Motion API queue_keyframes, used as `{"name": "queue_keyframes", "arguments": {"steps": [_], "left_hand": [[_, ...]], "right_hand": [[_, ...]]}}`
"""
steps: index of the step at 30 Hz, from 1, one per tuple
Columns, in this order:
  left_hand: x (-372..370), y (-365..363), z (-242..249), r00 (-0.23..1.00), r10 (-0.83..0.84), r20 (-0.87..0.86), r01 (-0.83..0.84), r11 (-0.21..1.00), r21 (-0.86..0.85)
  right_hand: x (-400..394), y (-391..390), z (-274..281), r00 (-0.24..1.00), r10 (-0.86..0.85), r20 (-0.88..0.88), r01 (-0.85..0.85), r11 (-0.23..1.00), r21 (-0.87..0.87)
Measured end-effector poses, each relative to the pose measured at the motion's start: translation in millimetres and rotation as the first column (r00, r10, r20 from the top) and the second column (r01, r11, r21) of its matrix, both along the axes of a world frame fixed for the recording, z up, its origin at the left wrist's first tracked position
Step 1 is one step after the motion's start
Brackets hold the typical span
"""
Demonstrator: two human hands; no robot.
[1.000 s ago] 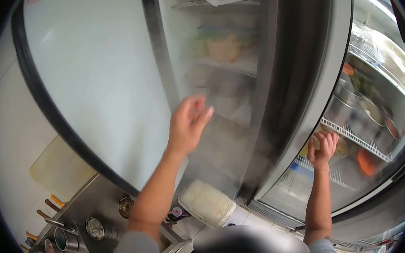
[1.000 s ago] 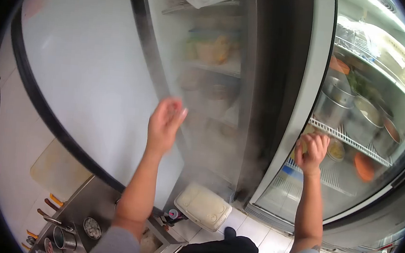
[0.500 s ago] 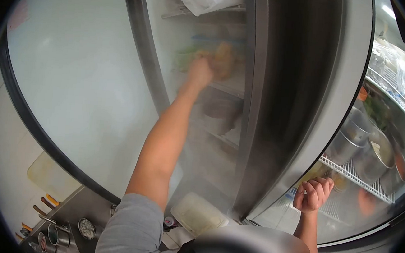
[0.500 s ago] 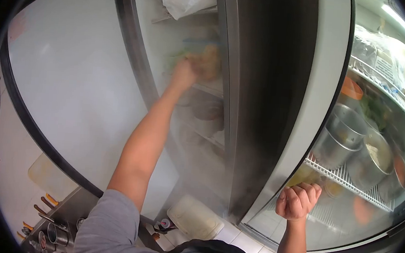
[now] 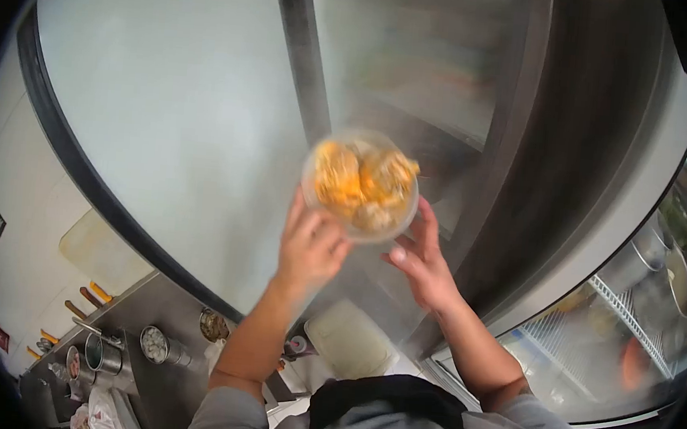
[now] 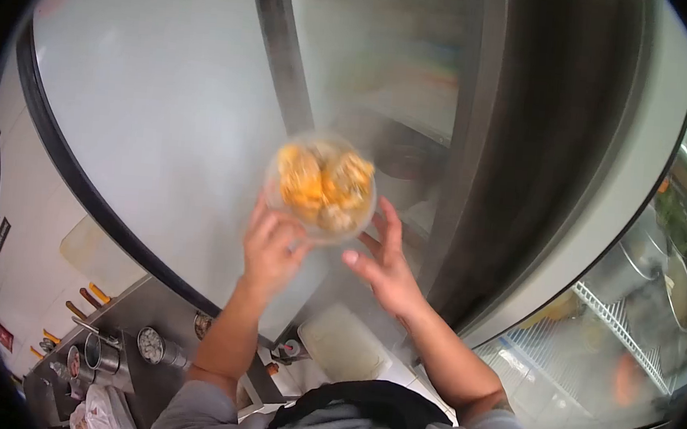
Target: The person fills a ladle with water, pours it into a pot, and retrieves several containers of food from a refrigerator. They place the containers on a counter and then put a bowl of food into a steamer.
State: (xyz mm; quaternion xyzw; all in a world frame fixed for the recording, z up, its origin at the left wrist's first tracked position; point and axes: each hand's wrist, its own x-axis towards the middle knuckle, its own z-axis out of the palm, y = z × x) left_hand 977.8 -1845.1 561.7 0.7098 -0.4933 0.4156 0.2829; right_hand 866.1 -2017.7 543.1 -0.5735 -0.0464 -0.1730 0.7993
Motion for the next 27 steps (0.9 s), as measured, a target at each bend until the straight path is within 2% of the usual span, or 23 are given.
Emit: {"name": "queue_keyframes", "arguments": {"steps": [1,4,6,7,8,10,12,13,14,17,19,21,22,26,27], "left_hand": [[-5,4,-19,1.000,-0.015,0.016,0.014,0.999,0.049],[-29,7,-54,0.980,0.032,-0.195,0.004,0.983,0.185],[-26,8,-24,0.850,-0.070,-0.523,0.183,0.968,0.169],[-25,11,-14,0.734,-0.106,-0.671,0.266,0.954,0.141],[-2,12,-5,0.845,-0.054,-0.532,0.229,0.936,0.269],[56,-15,8,0.622,-0.149,-0.769,0.177,0.983,-0.047],[105,-59,56,0.353,-0.273,-0.895,0.075,0.962,-0.264],[145,-84,70,0.312,-0.228,-0.922,0.005,0.971,-0.238],[178,-110,87,0.279,-0.241,-0.930,-0.044,0.964,-0.263],[239,-177,134,0.202,-0.289,-0.936,-0.284,0.897,-0.338],[297,-213,130,0.202,-0.333,-0.921,-0.290,0.878,-0.381],[378,-247,111,0.270,-0.360,-0.893,-0.147,0.901,-0.408],[383,-247,111,0.294,-0.352,-0.889,-0.116,0.910,-0.399],[364,-217,133,0.402,-0.096,-0.911,-0.266,0.939,-0.216],[383,-206,119,0.627,0.089,-0.774,-0.268,0.958,-0.106]], "right_hand": [[14,2,-8,0.996,0.077,-0.044,-0.071,0.990,0.119],[37,-4,-96,0.992,0.107,-0.070,-0.088,0.969,0.230],[10,3,-93,0.940,0.287,-0.186,-0.135,0.811,0.570],[10,-12,-143,0.909,0.359,-0.214,-0.185,0.804,0.565],[9,-24,-193,0.869,0.429,-0.248,-0.230,0.792,0.566],[-21,-21,-194,0.845,0.318,-0.430,-0.060,0.855,0.515],[-38,-30,-231,0.817,0.377,-0.436,-0.080,0.823,0.562],[-43,-34,-257,0.806,0.376,-0.458,-0.011,0.782,0.623],[-50,-38,-259,0.816,0.396,-0.422,-0.073,0.794,0.604],[-69,-36,-219,0.857,0.254,-0.449,-0.005,0.874,0.486],[-77,-38,-217,0.862,0.219,-0.457,0.029,0.878,0.477],[-85,-41,-219,0.868,0.199,-0.456,0.060,0.868,0.493],[-89,-40,-218,0.872,0.192,-0.451,0.075,0.858,0.508],[-100,-30,-195,0.838,0.095,-0.538,0.201,0.862,0.466],[-100,-29,-202,0.853,0.129,-0.506,0.165,0.853,0.495]]}}
